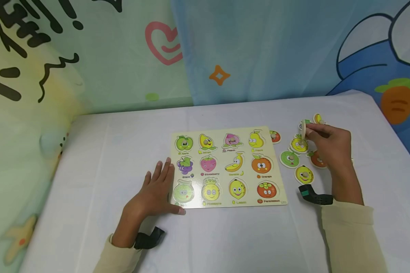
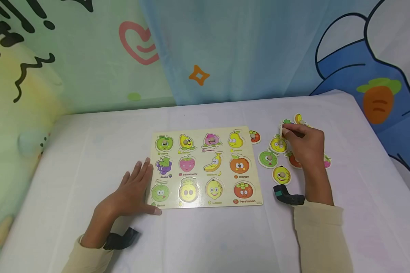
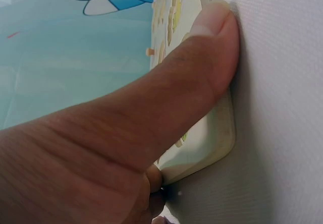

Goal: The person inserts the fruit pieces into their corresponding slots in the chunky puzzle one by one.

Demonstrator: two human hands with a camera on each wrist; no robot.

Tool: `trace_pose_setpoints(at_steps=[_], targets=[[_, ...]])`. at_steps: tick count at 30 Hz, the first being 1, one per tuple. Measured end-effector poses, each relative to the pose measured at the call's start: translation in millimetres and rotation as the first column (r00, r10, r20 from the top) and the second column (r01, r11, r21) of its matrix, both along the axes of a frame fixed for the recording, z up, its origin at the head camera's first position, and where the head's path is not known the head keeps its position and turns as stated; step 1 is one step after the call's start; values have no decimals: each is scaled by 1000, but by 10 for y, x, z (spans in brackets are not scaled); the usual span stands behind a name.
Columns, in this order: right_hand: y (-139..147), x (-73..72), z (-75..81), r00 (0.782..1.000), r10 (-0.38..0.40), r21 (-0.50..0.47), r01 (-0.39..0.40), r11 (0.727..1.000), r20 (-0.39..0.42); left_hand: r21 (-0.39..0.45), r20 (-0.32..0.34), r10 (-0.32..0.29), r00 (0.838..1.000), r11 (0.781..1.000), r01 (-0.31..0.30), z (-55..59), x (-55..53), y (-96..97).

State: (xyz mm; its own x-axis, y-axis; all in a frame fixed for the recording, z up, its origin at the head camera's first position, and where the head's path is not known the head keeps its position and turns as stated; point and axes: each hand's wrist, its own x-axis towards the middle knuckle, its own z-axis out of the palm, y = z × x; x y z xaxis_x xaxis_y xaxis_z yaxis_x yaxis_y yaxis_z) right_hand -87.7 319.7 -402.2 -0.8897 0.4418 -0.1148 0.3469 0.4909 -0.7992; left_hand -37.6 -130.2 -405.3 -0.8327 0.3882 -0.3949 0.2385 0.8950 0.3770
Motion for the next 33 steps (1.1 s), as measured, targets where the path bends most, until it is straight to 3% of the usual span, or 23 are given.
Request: trace_pose_setpoints(at_steps=[8,16,19,23,26,30,33], targets=[[-163,-38,2,998,68,-12,-68,998,-18,4,-8,4,1000,1000,-4,10,2,1],[-127,-313,-570,986,163,104,-158,982,-38,-4,-7,1,1000,1000,-1,4,-2,0],[-297,-298,-483,976,210,50,-207,977,-57,-10,-3,1,1000,1000,-1,-2,-6,1],[-586,-202,-201,966,250,1,-250,968,-68,-14,-1,2,1000,1000,-2,-13,-5,3],[-713,-151,-85,966,253,21,-252,967,-49,-17,-2,1,1000,1000,-1,-15,-5,6],[-771,-141,-82,967,254,21,-253,967,-14,-22,1,1,1000,1000,-1,-7,-8,7],[-792,-154,-100,955,298,69,-296,953,-16,-19,4,4,1000,1000,-4,5,-6,4]])
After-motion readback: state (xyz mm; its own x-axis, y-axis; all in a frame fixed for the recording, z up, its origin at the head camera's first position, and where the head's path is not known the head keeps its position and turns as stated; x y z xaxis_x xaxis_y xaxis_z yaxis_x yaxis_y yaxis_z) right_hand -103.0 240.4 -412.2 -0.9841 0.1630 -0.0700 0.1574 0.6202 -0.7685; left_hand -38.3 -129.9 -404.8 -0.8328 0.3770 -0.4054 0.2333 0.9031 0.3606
